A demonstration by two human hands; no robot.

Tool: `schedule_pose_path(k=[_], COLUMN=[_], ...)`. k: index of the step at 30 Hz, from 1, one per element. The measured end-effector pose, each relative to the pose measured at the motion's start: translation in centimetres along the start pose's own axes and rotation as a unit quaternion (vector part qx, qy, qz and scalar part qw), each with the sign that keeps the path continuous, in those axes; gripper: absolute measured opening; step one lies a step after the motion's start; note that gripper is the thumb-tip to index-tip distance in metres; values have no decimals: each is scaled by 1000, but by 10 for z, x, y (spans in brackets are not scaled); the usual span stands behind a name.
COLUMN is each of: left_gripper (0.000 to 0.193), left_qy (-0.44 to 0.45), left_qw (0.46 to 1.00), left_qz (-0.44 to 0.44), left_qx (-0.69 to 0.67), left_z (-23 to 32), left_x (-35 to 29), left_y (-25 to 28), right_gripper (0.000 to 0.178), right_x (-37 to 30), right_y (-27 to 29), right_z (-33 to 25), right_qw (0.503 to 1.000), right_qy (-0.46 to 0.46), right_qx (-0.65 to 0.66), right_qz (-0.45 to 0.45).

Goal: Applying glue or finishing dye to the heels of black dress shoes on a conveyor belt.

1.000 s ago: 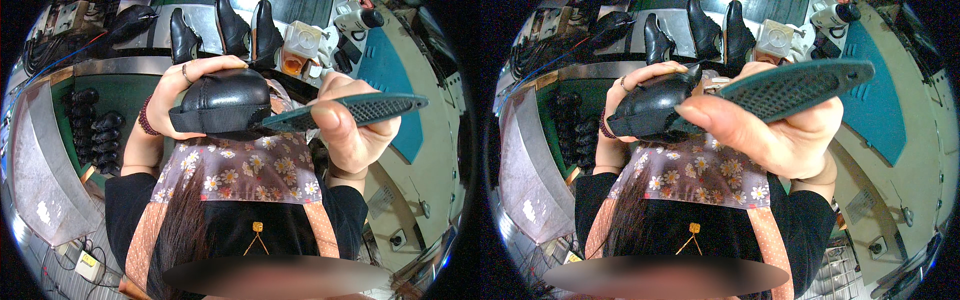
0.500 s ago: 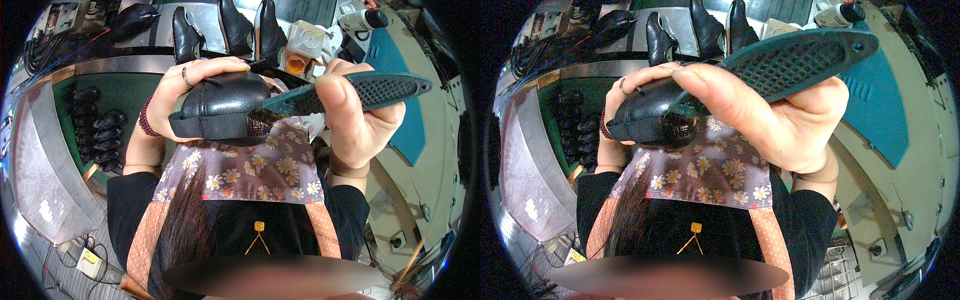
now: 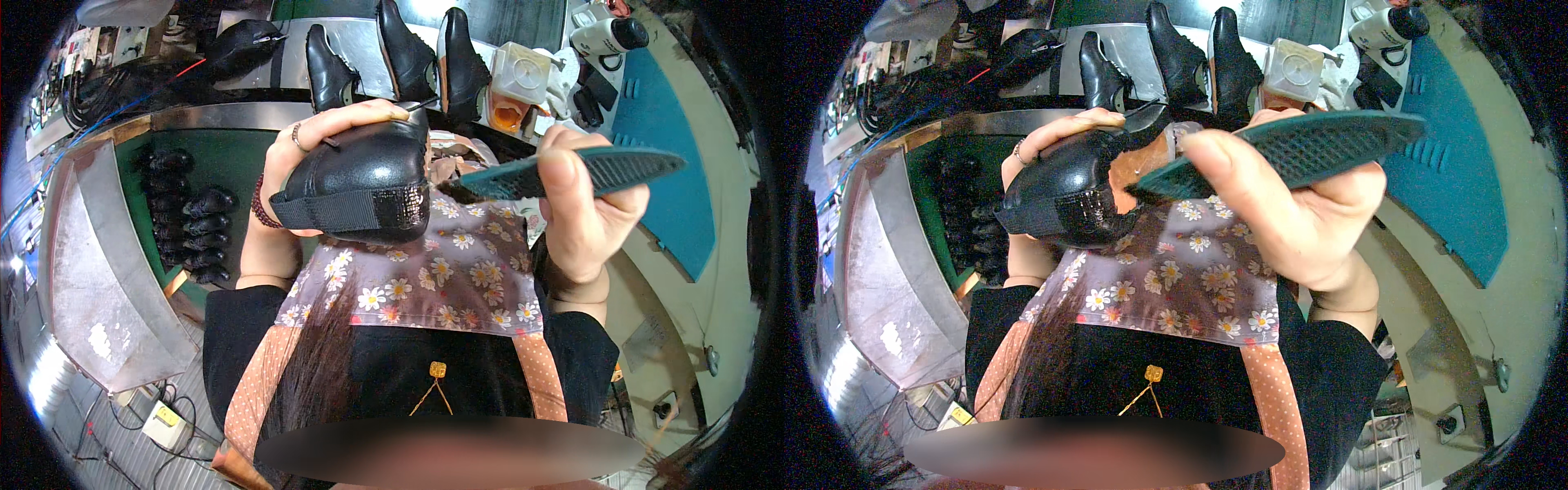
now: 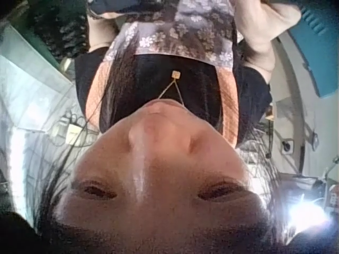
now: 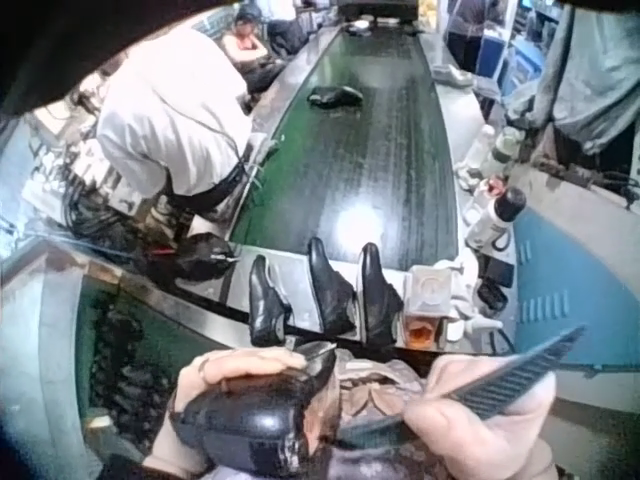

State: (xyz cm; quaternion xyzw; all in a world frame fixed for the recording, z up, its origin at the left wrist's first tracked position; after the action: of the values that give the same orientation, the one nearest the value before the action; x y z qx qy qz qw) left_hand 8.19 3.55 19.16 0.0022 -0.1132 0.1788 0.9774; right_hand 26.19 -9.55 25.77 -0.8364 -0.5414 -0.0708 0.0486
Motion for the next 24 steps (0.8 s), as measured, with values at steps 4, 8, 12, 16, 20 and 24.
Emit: schedule_pose_path(k=[4, 8, 12, 16, 20, 24], left_gripper=[96, 93, 89, 74, 79, 88], left_qy=[24, 30, -5, -20, -16, -23], left_qw=[999, 998, 999, 997, 995, 982], left_qz=[23, 41, 26, 29, 101, 189], left_qx=[0, -23, 30, 65, 18, 9], left_z=[4, -13, -4, -2, -2, -11], left_x=[2, -1, -10, -22, -45, -81], left_y=[-6, 1, 10, 37, 27, 34], right_gripper=[21, 17, 4, 6, 7, 8], right_x=[2, 3, 11, 28, 20, 33], right_y=[-8, -1, -13, -30, -1, 6], right_z=[-11, -1, -2, 24, 48, 63], right_qw=[996, 999, 989, 994, 984, 978], right_qy=[78, -18, 83, -39, -135, -158], right_qx=[-8, -41, 87, -54, -112, -137], right_qz=[-40, -11, -84, -92, -10, 1])
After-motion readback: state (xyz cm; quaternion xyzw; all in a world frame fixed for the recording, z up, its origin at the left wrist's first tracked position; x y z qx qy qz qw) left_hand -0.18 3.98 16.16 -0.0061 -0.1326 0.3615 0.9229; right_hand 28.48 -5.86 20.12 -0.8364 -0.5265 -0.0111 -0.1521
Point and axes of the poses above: each hand's wrist, its own x-axis towards the middle knuckle, its own y-axis out of the back of the hand, z = x × y, the point moved 5 cm from there along x, towards the middle knuckle, and after that the axes turned 9 degrees about -z, right-handed, at the moved point
